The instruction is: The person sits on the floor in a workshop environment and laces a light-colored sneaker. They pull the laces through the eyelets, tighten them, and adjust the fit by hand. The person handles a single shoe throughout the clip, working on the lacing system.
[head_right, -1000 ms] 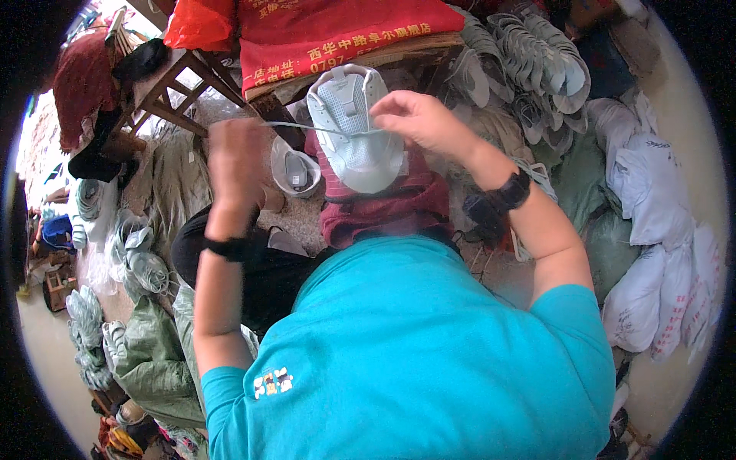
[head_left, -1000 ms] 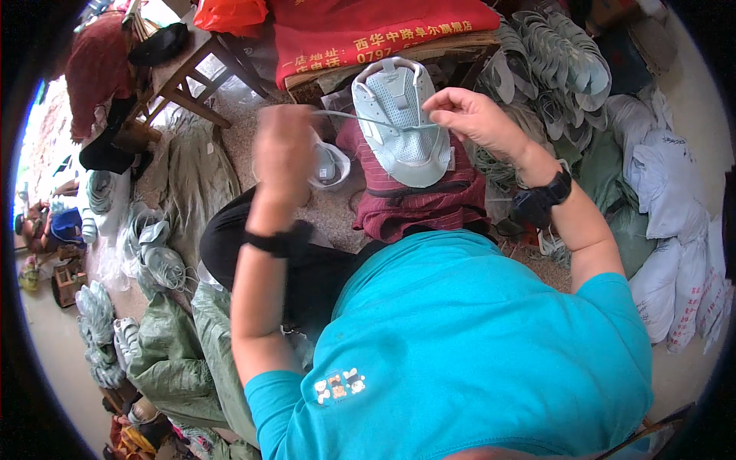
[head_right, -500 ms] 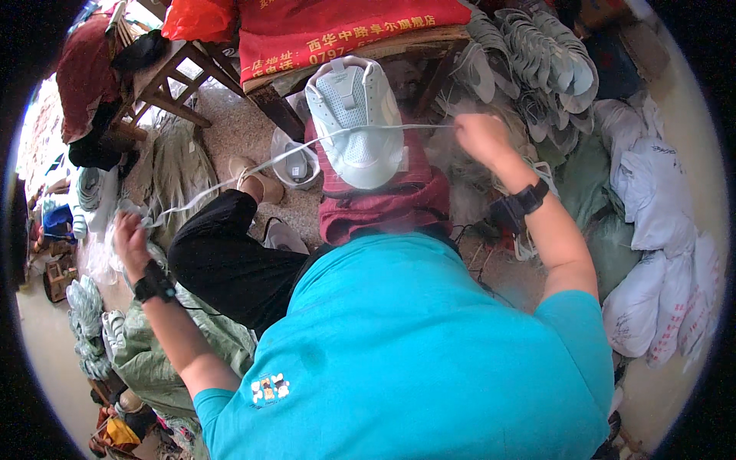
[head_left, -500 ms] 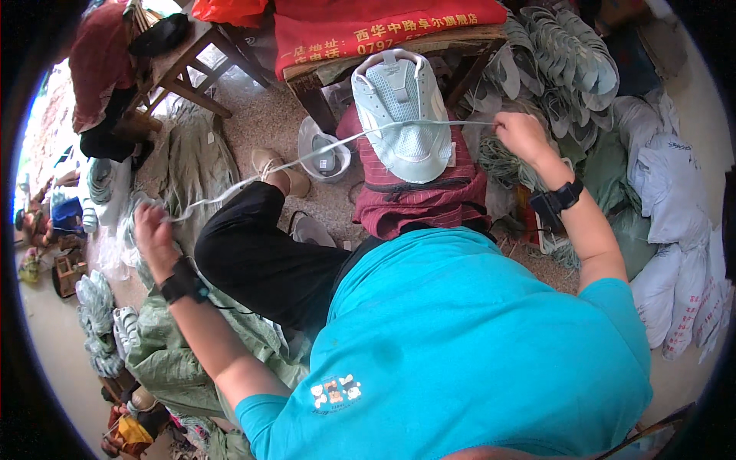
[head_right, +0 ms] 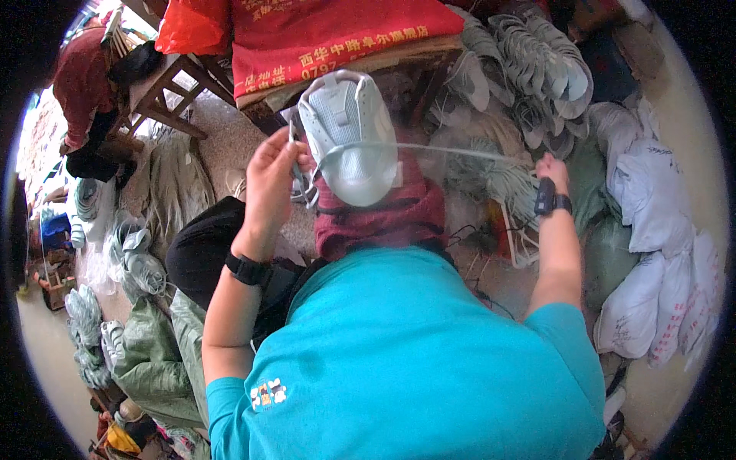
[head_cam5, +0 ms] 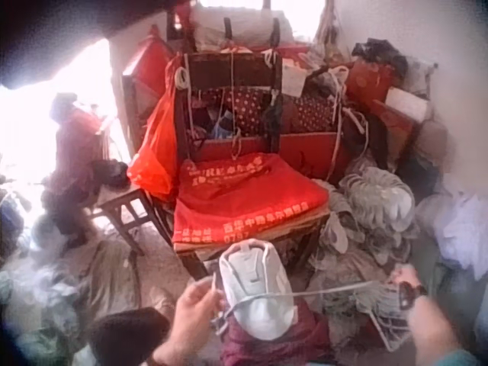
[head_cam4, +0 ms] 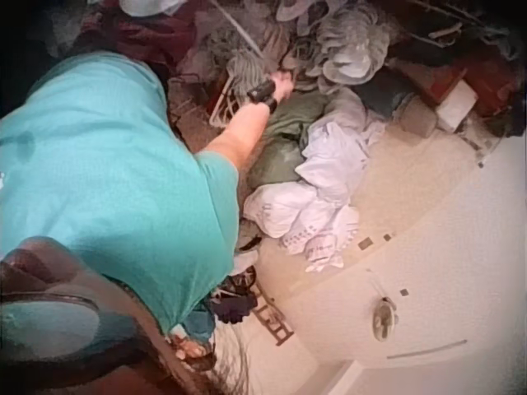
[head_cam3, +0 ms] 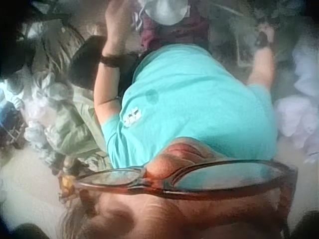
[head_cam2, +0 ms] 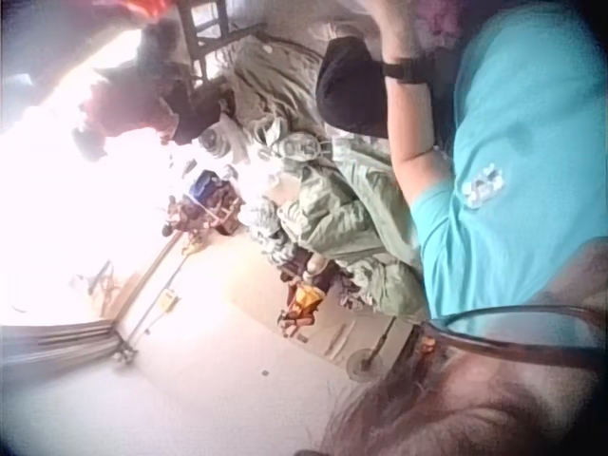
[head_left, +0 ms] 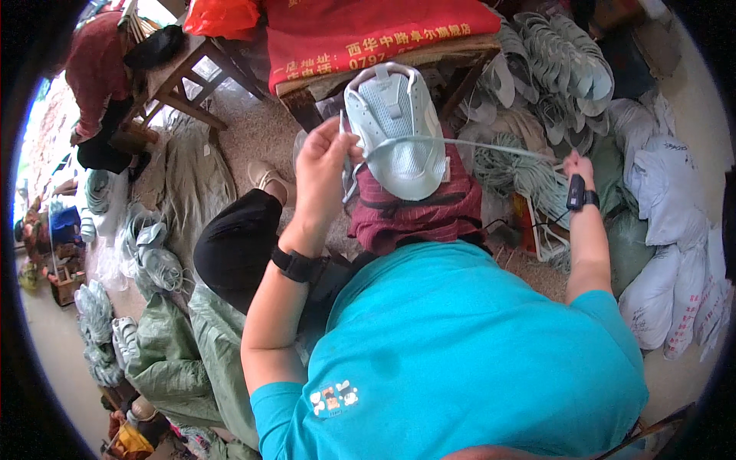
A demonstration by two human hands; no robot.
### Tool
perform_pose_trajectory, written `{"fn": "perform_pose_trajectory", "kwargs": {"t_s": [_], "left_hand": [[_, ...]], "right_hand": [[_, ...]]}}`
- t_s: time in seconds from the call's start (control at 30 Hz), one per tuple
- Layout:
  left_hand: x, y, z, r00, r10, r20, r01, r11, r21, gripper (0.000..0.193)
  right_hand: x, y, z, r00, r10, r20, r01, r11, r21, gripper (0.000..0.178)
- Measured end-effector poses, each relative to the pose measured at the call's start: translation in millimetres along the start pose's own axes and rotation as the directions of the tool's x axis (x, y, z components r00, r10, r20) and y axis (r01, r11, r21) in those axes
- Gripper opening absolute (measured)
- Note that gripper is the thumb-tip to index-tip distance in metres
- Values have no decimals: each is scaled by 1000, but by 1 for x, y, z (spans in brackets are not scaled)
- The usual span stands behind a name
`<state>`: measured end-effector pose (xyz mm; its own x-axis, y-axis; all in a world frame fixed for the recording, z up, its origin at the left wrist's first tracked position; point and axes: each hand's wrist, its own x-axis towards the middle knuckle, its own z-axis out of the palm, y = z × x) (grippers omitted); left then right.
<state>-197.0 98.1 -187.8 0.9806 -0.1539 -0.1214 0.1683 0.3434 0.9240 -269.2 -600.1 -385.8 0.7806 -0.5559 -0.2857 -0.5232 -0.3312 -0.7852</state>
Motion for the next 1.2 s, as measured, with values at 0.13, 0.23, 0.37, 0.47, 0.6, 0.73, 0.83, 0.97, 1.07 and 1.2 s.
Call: {"fn": "perform_pose_trajectory", "kwargs": {"t_s": [0.13, 0.23, 0.37, 0.47, 0.6, 0.73, 0.83, 0.97, 1.07, 1.2], "left_hand": [[-12, -14, 17, 993, -117, -20, 116, 991, -68, 23], [-14, -16, 17, 986, -165, 16, 163, 980, 112, 22], [-16, -19, 8, 991, -136, -6, 126, 895, 427, 23], [-15, -22, 12, 993, -114, -12, 107, 886, 452, 23], [-15, -25, 18, 988, -146, -54, 156, 919, 363, 22], [-12, -24, 19, 980, -178, -89, 197, 934, 299, 20], [-7, -25, 16, 985, -120, -120, 156, 921, 358, 24], [0, -28, 19, 981, 193, -18, -134, 741, 658, 22], [0, -15, 31, 920, 365, 144, -325, 502, 801, 18], [1, -1, 24, 906, 290, 309, -405, 380, 832, 14]], "right_hand": [[-47, 39, -27, 955, -19, -295, -201, 691, -695, 35], [-65, 21, 12, 886, 464, -14, -457, 877, 150, 20], [-108, -120, 139, 871, 353, 341, -485, 724, 490, 15], [-189, -266, 182, 888, -47, 457, -127, 931, 343, 44], [-244, -348, 215, 775, -363, 518, 147, 900, 412, 38], [-252, -358, 227, 685, -503, 528, 469, 858, 209, 20], [-255, -363, 229, 609, -602, 516, 657, 747, 97, 15], [-265, -379, 228, 621, -542, 566, 659, 752, -3, 17], [-265, -385, 227, 619, -526, 584, 665, 746, -32, 17], [-246, -376, 234, 563, -552, 615, 660, 748, 66, 16]]}}
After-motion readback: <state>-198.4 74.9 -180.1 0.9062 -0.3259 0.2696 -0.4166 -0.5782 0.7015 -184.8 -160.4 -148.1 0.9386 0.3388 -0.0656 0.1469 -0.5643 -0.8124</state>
